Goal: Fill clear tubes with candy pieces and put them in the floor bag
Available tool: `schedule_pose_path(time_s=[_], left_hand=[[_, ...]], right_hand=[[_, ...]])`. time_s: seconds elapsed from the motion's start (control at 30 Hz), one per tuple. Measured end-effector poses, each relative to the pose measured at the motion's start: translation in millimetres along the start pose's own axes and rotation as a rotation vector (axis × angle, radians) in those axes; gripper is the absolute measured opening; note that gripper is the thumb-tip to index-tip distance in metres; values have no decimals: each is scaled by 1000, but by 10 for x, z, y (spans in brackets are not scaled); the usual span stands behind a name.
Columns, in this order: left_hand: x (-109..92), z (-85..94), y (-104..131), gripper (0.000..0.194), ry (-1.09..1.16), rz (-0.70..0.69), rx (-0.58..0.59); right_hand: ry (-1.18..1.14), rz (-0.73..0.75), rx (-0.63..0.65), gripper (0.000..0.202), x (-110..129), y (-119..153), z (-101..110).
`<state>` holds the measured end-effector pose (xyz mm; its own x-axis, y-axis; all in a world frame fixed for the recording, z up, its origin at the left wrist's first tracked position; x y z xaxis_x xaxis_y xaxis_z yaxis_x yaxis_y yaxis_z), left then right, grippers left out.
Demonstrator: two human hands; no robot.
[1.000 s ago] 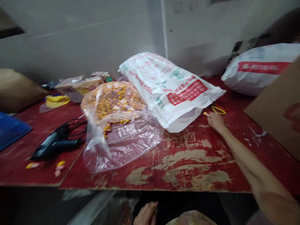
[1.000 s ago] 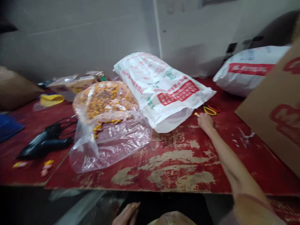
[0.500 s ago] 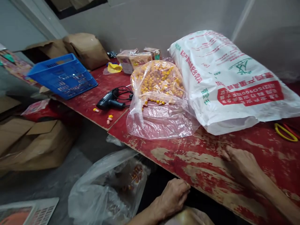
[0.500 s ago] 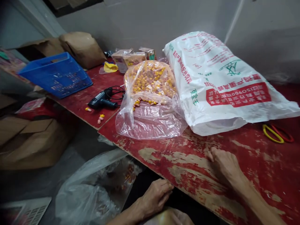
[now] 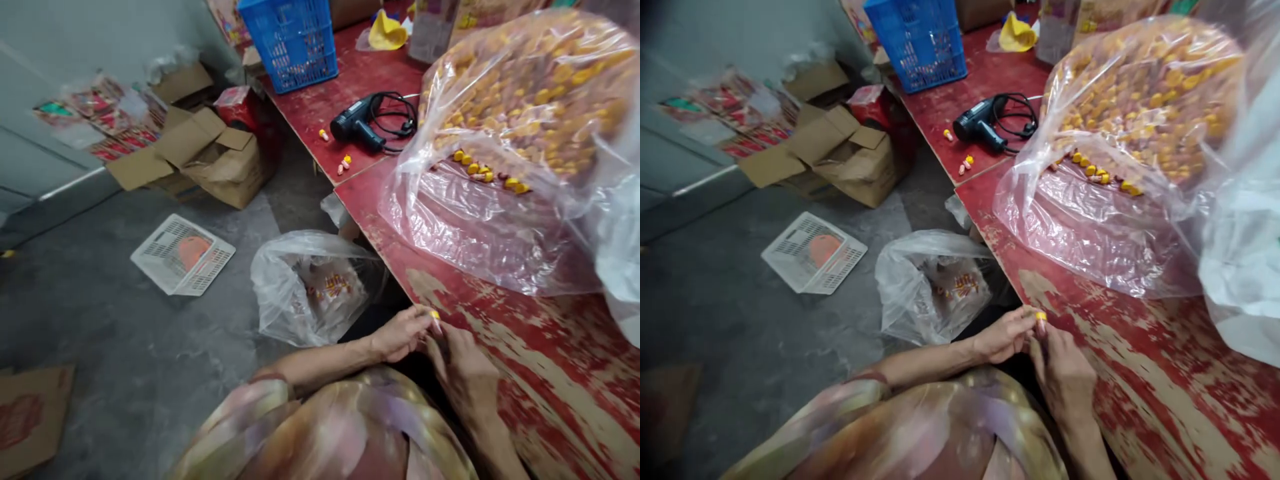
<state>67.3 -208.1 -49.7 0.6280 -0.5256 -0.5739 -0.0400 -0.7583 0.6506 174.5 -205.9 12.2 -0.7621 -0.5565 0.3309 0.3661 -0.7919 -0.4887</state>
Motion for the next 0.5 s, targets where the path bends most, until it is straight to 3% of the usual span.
schedule_pose_path(time_s=[0.1, 0.2, 0.3, 0.37, 0.43, 0.5], left_hand=[[-255, 411, 14, 31, -88, -109, -320], [-508, 889, 2, 33, -221, -218, -497], [-692, 1484, -132, 31, -432, -285, -710], [-758, 1831, -238, 19, -605, -275, -828], [-813, 2064, -293, 11, -756, -266, -913], [-882, 2135, -288, 8, -856, -285, -955]], right_hand=[[-81, 190, -13, 36, 358, -125, -187], [-130, 174, -65, 32, 179, -195, -127], [-49, -26, -196, 27, -340, -165, 137], [66, -212, -272, 29, -771, -83, 372], [206, -398, -322, 33, -1224, 23, 625], [363, -555, -383, 37, -1675, 112, 884]])
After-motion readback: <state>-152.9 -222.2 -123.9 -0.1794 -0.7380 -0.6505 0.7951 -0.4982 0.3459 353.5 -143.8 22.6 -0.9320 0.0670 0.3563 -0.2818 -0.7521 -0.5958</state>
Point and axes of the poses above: each hand's wrist, its own y-axis away from the middle knuckle, its own z-axis out of the back of the hand, x = y × z, the point moved 6 cm from there along -y, towards the middle knuckle, and after that the axes turned 14 degrees about -x, right-handed, at the moved point
